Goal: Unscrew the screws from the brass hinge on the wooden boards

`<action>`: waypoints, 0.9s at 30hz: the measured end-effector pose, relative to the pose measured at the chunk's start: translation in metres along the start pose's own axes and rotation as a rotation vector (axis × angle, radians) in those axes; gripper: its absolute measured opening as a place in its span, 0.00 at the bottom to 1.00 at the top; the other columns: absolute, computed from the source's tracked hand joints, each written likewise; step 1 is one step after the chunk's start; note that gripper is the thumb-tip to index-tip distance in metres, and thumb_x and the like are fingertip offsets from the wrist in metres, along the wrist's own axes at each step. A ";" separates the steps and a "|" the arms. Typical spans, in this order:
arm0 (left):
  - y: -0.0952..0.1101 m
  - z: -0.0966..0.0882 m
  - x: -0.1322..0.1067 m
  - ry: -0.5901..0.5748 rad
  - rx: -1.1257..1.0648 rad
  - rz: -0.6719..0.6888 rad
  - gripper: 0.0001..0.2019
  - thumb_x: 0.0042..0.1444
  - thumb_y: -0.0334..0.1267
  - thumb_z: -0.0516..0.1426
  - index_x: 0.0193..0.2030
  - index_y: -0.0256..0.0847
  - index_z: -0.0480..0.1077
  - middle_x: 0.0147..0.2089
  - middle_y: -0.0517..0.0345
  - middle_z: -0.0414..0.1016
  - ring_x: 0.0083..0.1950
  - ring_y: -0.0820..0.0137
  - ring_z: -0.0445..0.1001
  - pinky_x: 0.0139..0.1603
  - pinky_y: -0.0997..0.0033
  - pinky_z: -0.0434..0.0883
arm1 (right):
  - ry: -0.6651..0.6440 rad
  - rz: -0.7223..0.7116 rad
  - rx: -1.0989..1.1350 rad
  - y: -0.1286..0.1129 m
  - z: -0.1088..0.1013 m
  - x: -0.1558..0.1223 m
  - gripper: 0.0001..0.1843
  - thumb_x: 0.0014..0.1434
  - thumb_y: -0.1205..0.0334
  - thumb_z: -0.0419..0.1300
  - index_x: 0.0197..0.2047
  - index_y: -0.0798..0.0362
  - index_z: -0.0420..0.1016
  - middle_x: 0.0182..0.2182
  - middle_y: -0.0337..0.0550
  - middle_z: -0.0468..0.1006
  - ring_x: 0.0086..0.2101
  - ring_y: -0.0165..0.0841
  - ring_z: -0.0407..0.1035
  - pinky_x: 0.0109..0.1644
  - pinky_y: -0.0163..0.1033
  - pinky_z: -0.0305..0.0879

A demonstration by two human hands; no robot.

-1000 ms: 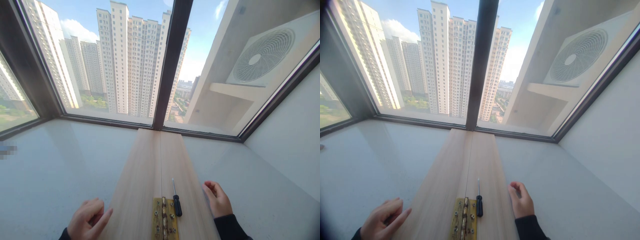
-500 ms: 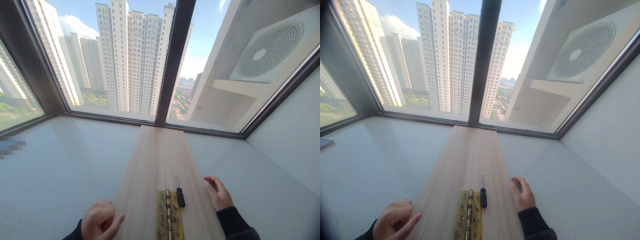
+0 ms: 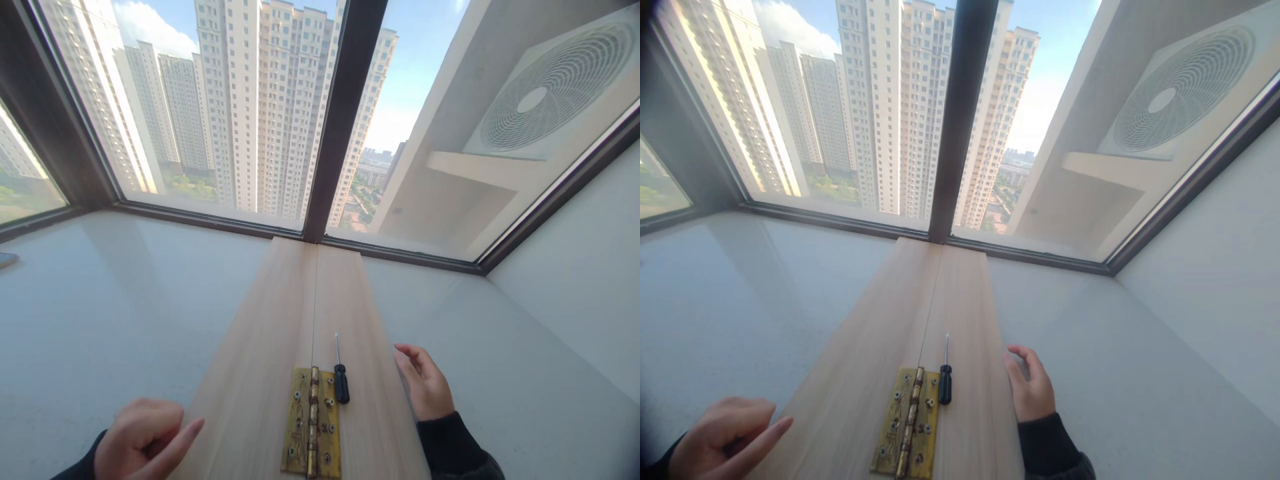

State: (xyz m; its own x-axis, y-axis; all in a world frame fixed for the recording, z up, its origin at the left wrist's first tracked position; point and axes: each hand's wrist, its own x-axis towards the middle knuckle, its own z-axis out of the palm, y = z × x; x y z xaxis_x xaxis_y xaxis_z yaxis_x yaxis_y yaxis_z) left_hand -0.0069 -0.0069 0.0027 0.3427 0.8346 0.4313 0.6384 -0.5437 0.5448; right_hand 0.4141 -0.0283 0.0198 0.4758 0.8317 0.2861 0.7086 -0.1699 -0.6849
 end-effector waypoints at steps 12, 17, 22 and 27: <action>0.011 -0.006 0.014 -0.026 -0.071 -0.014 0.22 0.62 0.40 0.48 0.21 0.40 0.40 0.22 0.66 0.36 0.21 0.78 0.40 0.25 0.70 0.44 | -0.622 -0.212 -0.391 -0.101 0.015 0.027 0.23 0.52 0.42 0.60 0.17 0.52 0.68 0.17 0.37 0.68 0.22 0.30 0.61 0.26 0.38 0.52; 0.013 -0.007 0.021 -0.034 -0.089 -0.024 0.22 0.61 0.40 0.48 0.21 0.40 0.40 0.22 0.66 0.36 0.22 0.77 0.39 0.25 0.69 0.44 | -0.721 -0.146 -0.445 -0.103 0.037 0.041 0.14 0.60 0.53 0.58 0.31 0.56 0.72 0.29 0.38 0.74 0.30 0.29 0.68 0.37 0.39 0.67; 0.014 -0.004 0.026 -0.039 -0.116 -0.042 0.22 0.61 0.40 0.48 0.21 0.41 0.40 0.22 0.66 0.35 0.22 0.77 0.39 0.25 0.69 0.43 | -0.709 -0.019 -0.184 -0.084 0.033 0.054 0.12 0.62 0.55 0.57 0.41 0.56 0.72 0.37 0.41 0.75 0.34 0.30 0.71 0.38 0.40 0.70; 0.013 -0.005 0.033 -0.055 -0.122 -0.085 0.22 0.60 0.42 0.48 0.20 0.41 0.40 0.23 0.66 0.35 0.22 0.77 0.39 0.25 0.69 0.43 | -0.632 0.171 0.306 -0.065 0.036 0.063 0.16 0.65 0.52 0.53 0.46 0.57 0.70 0.34 0.40 0.74 0.28 0.27 0.70 0.32 0.37 0.70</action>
State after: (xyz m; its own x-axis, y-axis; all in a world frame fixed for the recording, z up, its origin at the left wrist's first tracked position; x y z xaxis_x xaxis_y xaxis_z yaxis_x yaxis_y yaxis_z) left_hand 0.0093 0.0132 0.0273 0.3304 0.8799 0.3414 0.5791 -0.4746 0.6628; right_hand 0.3794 0.0546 0.0584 0.1086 0.9693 -0.2207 0.4296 -0.2460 -0.8689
